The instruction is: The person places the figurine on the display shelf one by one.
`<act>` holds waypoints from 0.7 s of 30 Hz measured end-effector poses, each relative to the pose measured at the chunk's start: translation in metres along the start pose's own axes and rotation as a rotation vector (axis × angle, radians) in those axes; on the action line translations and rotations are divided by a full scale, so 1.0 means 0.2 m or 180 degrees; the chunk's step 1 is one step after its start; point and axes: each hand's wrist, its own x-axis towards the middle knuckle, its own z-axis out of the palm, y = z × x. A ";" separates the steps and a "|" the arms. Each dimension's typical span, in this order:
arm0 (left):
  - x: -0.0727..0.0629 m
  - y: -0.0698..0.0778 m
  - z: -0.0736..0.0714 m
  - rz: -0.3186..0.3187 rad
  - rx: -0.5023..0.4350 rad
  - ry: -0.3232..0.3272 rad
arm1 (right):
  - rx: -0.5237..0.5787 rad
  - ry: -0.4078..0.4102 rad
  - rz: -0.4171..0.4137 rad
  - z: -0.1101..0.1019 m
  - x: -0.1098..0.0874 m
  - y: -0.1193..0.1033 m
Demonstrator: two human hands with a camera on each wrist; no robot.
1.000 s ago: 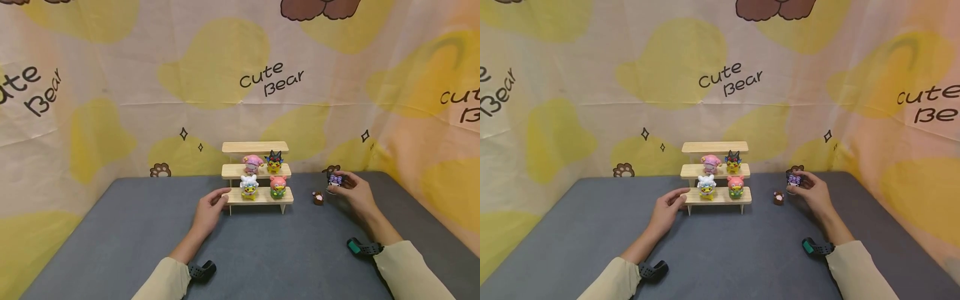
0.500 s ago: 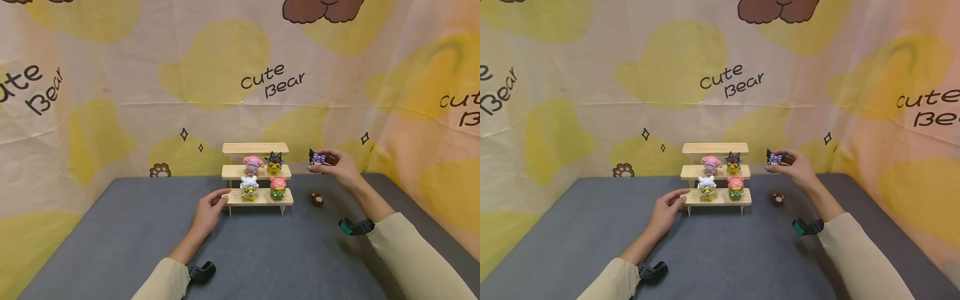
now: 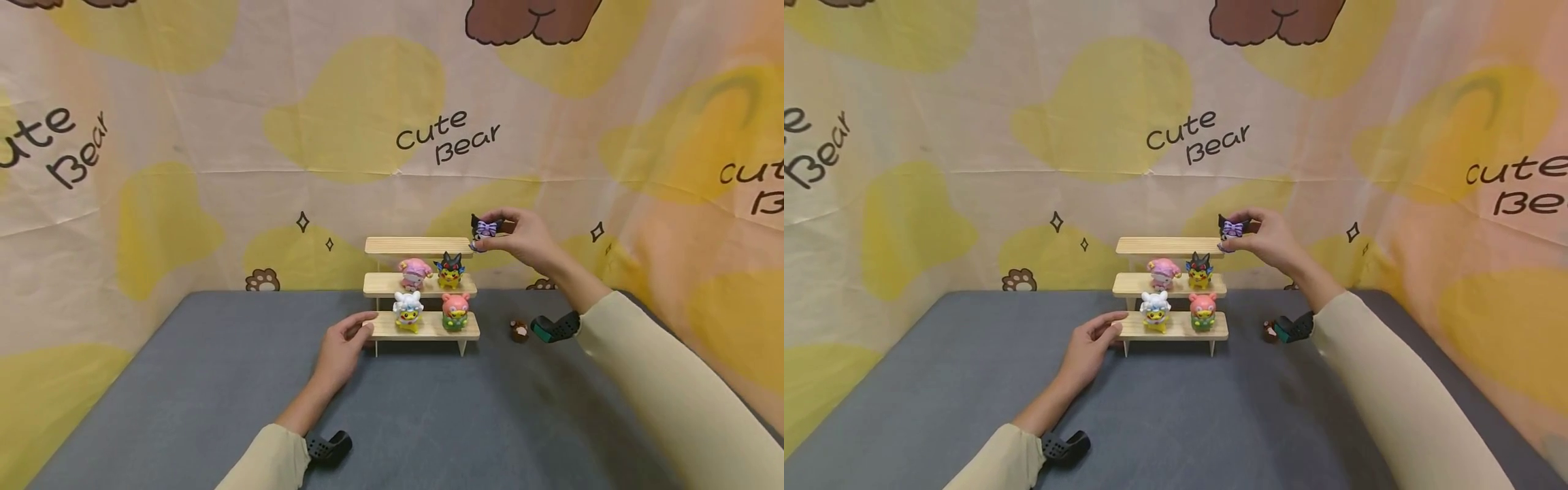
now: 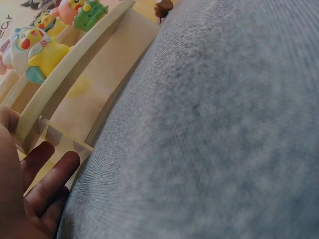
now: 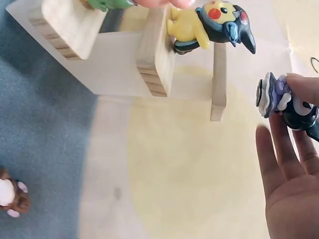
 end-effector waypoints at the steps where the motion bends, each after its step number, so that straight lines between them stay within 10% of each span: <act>1: 0.00 0.00 0.00 0.0002 0.0004 0.0003 | -0.0029 0.0003 0.0023 0.01 0.02 -0.01; 21: -0.01 0.00 -0.01 -0.0023 0.0153 0.0028 | -0.0266 -0.0277 -0.0261 0.22 0.27 -0.08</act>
